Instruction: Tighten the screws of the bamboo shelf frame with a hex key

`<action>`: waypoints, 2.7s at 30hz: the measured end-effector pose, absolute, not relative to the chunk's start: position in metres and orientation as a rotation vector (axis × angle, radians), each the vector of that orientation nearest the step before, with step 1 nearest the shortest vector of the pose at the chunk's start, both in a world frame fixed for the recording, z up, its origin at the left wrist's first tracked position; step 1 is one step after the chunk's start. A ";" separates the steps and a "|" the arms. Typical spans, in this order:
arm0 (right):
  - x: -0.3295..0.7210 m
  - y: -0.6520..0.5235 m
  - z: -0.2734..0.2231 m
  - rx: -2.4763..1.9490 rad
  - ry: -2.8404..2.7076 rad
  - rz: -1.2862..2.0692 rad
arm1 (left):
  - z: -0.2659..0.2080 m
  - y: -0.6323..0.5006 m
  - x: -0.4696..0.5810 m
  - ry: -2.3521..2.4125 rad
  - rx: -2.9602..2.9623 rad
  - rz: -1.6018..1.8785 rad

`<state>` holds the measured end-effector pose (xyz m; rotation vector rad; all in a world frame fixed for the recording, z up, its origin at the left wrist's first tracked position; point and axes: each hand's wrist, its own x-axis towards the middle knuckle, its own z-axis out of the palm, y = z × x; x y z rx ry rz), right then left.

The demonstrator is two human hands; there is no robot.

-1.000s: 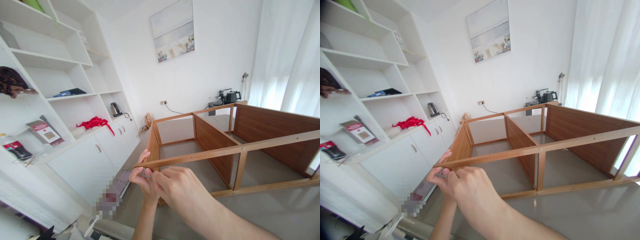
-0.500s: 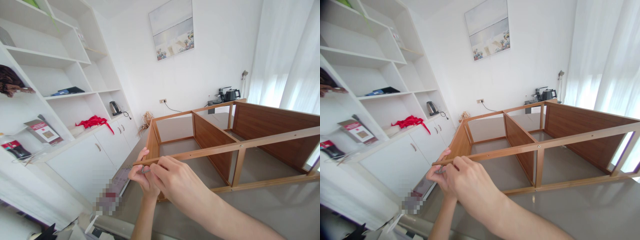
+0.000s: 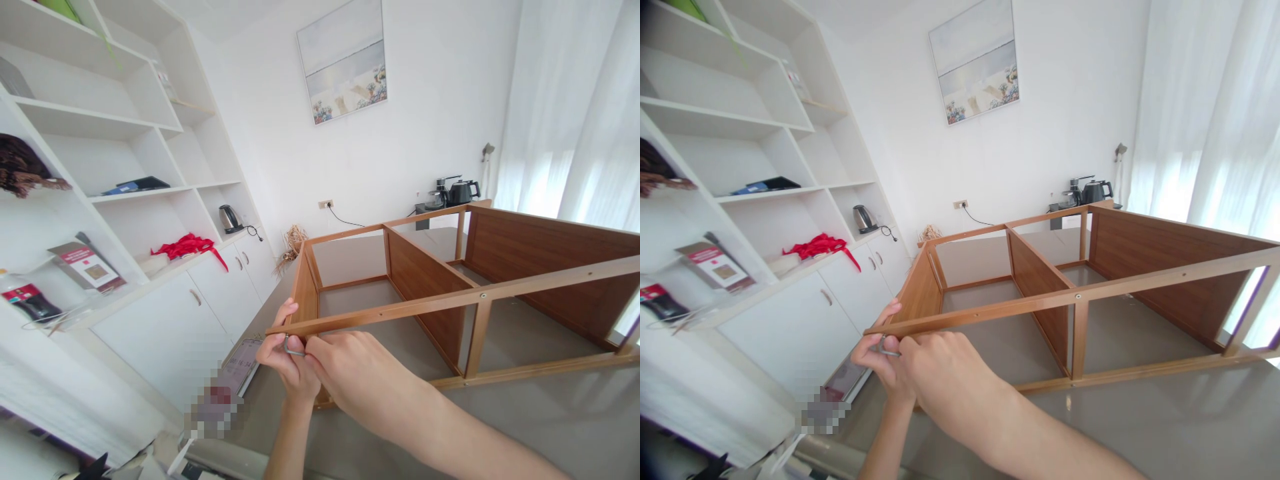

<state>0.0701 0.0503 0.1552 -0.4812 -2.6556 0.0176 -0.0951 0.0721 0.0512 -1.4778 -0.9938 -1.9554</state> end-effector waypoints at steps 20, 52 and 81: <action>0.071 0.057 0.146 -0.314 -2.605 0.071 | 0.052 0.067 -0.093 -1.031 -1.492 -1.953; 0.073 0.063 0.158 -0.321 -2.491 -0.272 | 0.046 0.073 -0.095 -0.972 -1.503 -2.034; 0.069 0.054 0.150 -0.376 -2.669 -0.202 | 0.052 0.069 -0.095 -0.975 -1.512 -1.934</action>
